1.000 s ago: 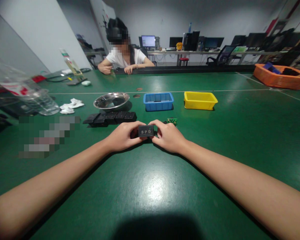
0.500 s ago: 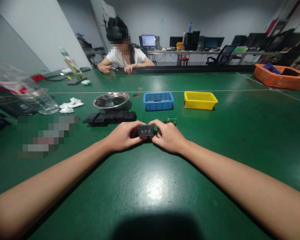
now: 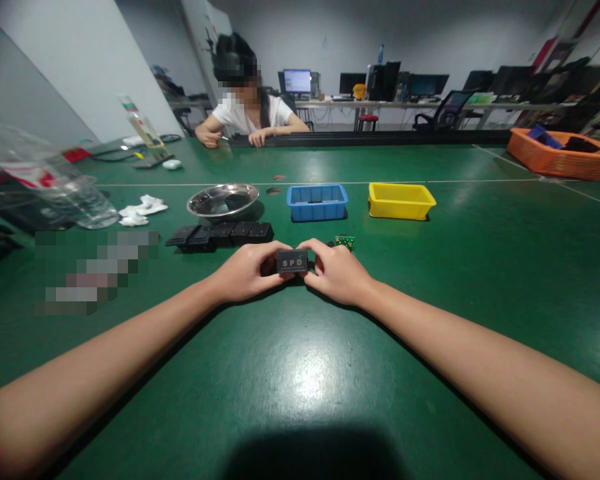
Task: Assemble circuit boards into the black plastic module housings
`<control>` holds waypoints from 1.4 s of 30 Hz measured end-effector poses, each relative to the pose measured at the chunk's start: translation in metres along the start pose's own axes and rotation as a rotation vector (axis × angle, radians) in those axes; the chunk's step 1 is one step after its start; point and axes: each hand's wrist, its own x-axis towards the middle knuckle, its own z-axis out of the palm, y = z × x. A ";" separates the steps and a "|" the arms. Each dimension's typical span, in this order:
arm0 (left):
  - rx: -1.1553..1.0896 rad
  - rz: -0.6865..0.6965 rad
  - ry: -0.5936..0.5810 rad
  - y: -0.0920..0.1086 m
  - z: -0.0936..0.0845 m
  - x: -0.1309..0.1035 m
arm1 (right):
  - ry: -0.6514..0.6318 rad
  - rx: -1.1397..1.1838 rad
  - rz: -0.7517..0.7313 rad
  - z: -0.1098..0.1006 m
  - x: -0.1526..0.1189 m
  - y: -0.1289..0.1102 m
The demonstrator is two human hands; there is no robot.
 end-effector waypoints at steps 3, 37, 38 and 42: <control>0.001 -0.001 0.004 0.000 0.000 0.000 | -0.001 0.002 0.002 0.000 0.000 0.000; 0.010 0.003 0.003 0.002 -0.001 0.001 | -0.005 -0.005 0.004 0.000 0.000 0.000; 0.009 0.005 0.003 0.002 -0.001 0.001 | -0.004 -0.005 0.003 0.000 0.000 0.000; 0.012 0.005 0.004 0.001 -0.001 0.000 | -0.008 -0.003 0.006 0.000 0.000 0.000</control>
